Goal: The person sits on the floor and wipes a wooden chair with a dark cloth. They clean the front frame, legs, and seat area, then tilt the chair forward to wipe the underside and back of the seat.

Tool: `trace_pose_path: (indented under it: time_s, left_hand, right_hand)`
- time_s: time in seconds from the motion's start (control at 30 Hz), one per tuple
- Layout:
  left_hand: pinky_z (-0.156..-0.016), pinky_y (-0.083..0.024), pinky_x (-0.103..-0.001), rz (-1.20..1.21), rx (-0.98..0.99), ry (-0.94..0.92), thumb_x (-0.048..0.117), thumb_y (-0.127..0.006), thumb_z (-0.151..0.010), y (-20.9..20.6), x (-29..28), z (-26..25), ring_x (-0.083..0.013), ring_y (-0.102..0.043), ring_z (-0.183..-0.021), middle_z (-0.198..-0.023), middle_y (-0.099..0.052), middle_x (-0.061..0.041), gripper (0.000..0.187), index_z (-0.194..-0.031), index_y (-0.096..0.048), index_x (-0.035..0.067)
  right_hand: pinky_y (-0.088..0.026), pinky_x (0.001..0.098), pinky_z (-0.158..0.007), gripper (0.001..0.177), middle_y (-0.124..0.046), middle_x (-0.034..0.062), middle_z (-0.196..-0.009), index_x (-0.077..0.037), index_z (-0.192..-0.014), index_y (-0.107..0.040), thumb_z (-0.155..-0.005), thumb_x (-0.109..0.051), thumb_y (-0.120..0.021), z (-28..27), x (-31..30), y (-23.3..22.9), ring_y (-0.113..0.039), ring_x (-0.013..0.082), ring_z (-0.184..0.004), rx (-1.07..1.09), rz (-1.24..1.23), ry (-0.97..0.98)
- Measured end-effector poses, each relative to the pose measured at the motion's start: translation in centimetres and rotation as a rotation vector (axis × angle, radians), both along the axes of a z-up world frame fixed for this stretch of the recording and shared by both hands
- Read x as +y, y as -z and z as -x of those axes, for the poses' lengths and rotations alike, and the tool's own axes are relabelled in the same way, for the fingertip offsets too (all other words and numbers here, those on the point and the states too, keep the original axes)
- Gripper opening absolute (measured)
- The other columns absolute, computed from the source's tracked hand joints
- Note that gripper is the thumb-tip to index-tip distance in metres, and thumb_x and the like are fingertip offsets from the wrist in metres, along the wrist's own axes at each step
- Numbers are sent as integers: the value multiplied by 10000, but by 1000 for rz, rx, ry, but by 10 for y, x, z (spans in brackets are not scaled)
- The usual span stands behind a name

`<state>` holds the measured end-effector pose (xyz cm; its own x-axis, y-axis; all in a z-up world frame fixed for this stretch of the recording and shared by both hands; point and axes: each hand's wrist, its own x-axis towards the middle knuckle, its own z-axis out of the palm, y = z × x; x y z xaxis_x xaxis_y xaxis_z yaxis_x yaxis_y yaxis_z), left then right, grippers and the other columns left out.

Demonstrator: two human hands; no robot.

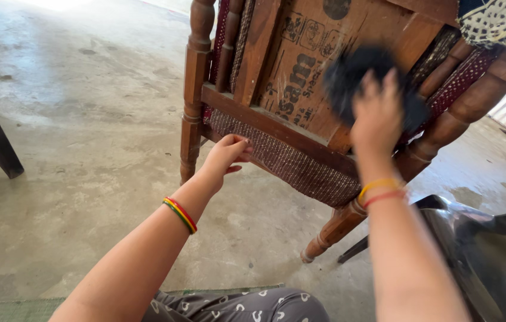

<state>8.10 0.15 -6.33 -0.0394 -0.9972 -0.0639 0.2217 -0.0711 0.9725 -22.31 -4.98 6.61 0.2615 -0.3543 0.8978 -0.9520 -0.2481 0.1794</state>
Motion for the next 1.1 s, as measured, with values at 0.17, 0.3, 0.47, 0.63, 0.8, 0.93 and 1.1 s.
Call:
trace_pose_path:
  time_s: [0.17,0.3,0.47,0.63,0.8,0.93,1.1]
  left_hand:
    - [-822,-501,-322,-50,-4,-46,343,-586,-964,9,10,-17,-90,-673,-941,-1032,-711,76,195,-1070,-656,194]
    - [-804,-503,-323,-9,-24,-66,356,-628,-939,11,14,-22,-104,-672,-938,-1040,-706,62,213,-1072,-654,192]
    - [-791,-475,-323,196,-90,-52,369,-687,-899,14,10,-2,-118,-630,-978,-1064,-695,25,307,-1129,-676,165]
    - [-995,-498,-350,379,-81,44,368,-789,-845,15,-1,7,-181,-638,-1175,-1242,-686,-82,556,-1323,-645,124]
    - [-1045,-423,-353,365,-205,319,418,-817,-793,3,19,8,-191,-516,-1290,-1415,-539,-99,865,-1545,-439,216]
    - [-954,-504,-345,154,-310,487,386,-820,-742,-10,40,8,-198,-614,-1194,-1358,-612,-101,923,-1541,-382,239]
    - [-876,-555,-312,297,-246,262,175,-786,-719,0,31,7,-189,-678,-1060,-1255,-701,-134,795,-1475,-538,183]
  right_hand:
    - [-464,436,-1137,340,-675,27,-1390,-169,-1058,-799,-833,-10,-600,5,49,138,-515,276,-1407,200,-192,2]
    - [-506,394,-1010,435,-712,31,-1275,-147,-1079,-785,-780,39,-529,-2,57,153,-629,292,-1241,52,-642,-234]
    - [-550,323,-899,493,-777,112,-985,-96,-1028,-784,-744,103,-433,-10,31,143,-733,237,-945,-563,-885,-361]
    - [-509,288,-799,425,-718,48,-917,-61,-959,-746,-728,116,-435,-16,9,136,-643,174,-859,-937,-1118,-680]
    - [-480,287,-857,344,-691,57,-989,-49,-993,-709,-771,98,-491,-41,17,128,-630,174,-924,-925,-1253,-754]
    - [-484,318,-996,401,-670,94,-1208,-74,-1167,-527,-791,59,-482,-59,18,121,-632,196,-1128,-974,-1229,-886]
    - [-435,379,-1087,493,-586,137,-1391,-71,-1390,-420,-931,-141,-584,-72,28,111,-553,246,-1290,-1033,-1163,-848]
